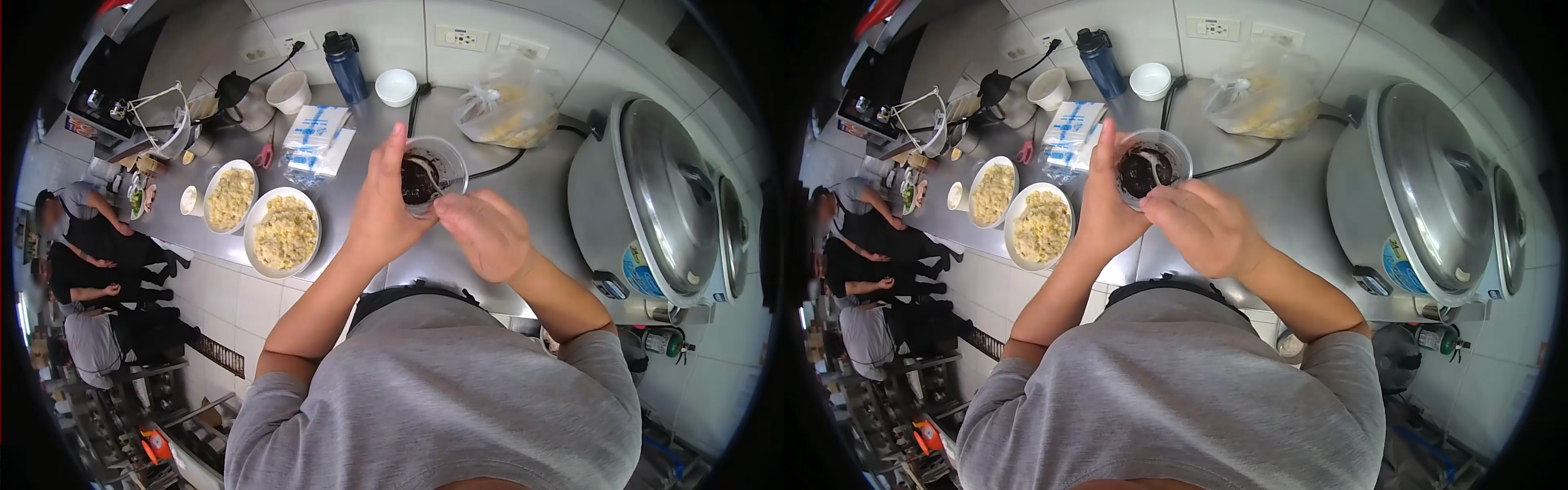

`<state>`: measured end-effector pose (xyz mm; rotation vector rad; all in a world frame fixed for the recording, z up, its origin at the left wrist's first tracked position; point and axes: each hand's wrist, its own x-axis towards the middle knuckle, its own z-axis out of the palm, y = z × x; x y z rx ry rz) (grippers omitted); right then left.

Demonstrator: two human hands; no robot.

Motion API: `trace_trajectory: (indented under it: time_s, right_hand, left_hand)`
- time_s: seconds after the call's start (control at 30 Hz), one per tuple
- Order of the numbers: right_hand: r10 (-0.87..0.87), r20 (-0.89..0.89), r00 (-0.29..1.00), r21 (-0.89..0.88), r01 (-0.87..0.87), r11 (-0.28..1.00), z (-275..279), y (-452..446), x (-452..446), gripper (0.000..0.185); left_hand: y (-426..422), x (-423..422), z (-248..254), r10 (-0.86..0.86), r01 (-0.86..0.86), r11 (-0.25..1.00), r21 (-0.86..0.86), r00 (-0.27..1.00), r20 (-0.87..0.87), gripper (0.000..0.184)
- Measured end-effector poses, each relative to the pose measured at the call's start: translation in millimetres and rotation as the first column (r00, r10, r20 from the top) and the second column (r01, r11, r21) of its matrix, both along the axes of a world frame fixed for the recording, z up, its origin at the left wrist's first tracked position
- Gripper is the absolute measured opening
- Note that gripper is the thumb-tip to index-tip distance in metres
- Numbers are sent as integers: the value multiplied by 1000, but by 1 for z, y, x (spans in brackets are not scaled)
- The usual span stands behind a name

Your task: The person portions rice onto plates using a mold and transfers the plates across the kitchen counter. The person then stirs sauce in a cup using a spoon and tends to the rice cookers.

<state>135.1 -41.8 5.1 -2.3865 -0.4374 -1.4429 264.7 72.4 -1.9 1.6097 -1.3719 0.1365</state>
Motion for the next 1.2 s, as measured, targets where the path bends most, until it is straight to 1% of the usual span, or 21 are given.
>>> trace_trajectory:
  time_s: [0.03, 0.1, 0.13, 0.2, 0.3, 0.4, 0.5, 0.53, 0.57, 0.6, 0.63, 0.7, 0.77, 0.8, 0.93, 1.03, 1.07, 1.17, 1.2]
  right_hand:
    - [0, -71, 998, 96, 7, 995, 2, 0, -1, 25]
    - [18, -210, 978, 278, 42, 960, 10, 1, -5, 23]
    - [49, -173, 984, 438, 32, 898, 7, 4, -4, 18]
    - [91, -85, 992, 714, -3, 700, -1, 10, 2, 10]
    - [34, -110, 993, 664, 48, 746, -4, 5, 5, 13]
    - [-65, -227, 972, 388, 152, 909, 5, -6, -3, 17]
    - [-31, -96, 995, 192, 49, 980, 3, -3, 9, 18]
    - [4, -124, 992, 369, 42, 928, -1, -1, 9, 18]
    - [44, -145, 988, 533, 40, 845, -6, 2, 9, 18]
    - [89, -157, 984, 678, 42, 734, -9, 3, 10, 18]
    - [111, -96, 989, 804, 12, 595, -7, 1, 11, 17]
    - [122, 29, 992, 964, -60, 258, 0, -10, 14, 17]
    - [79, 32, 996, 985, -45, 165, 4, -26, 16, 20]
    - [55, 34, 998, 992, -40, 118, 7, -34, 17, 21]
    - [69, 92, 993, 995, -94, 17, 30, -59, 16, 22]
    - [159, 116, 980, 993, -119, 4, 62, -68, 15, 23]
    - [201, 102, 974, 994, -109, 23, 74, -69, 16, 24]
    - [322, 131, 938, 991, -137, -1, 108, -67, 22, 26]
    - [334, 118, 935, 992, -125, -1, 120, -63, 26, 27]
  left_hand:
    - [-1, 0, -1, -10, 10, 1000, 6, 1000, -11, 108]
    - [-3, 0, -3, 10, -10, 1000, 6, 999, 33, 108]
    - [-5, 1, -4, 19, -19, 1000, 4, 998, 55, 107]
    - [-7, 3, -7, 24, -24, 1000, -9, 997, 70, 106]
    - [-8, 5, -7, 21, -20, 1000, -23, 997, 71, 105]
    - [-9, 6, -6, 11, -9, 1000, -29, 997, 74, 104]
    - [-12, 6, -11, -14, 18, 998, -61, 997, 78, 104]
    - [-13, 7, -13, -24, 31, 997, -77, 996, 81, 104]
    - [-12, 6, -12, -12, 17, 998, -54, 997, 78, 104]
    - [-10, 4, -11, 2, 1, 1000, -30, 997, 76, 103]
    - [-9, 4, -10, 16, -16, 1000, -7, 997, 74, 103]
    - [-7, 6, -8, 48, -49, 999, 17, 997, 57, 104]
    - [-4, 7, -7, 62, -62, 997, 36, 998, 12, 107]
    - [-3, 8, -6, 58, -57, 998, 41, 998, -22, 109]
    - [1, 4, 8, 54, -51, 998, 22, 990, -131, 119]
    - [6, -4, 37, -18, 16, 1000, -11, 942, -334, 125]
    - [12, -6, 48, -20, 28, 1000, 14, 925, -379, 128]
    - [27, -12, 80, -144, 120, 989, -84, 895, -422, 135]
    - [35, -14, 94, -158, 143, 987, -66, 915, -371, 137]
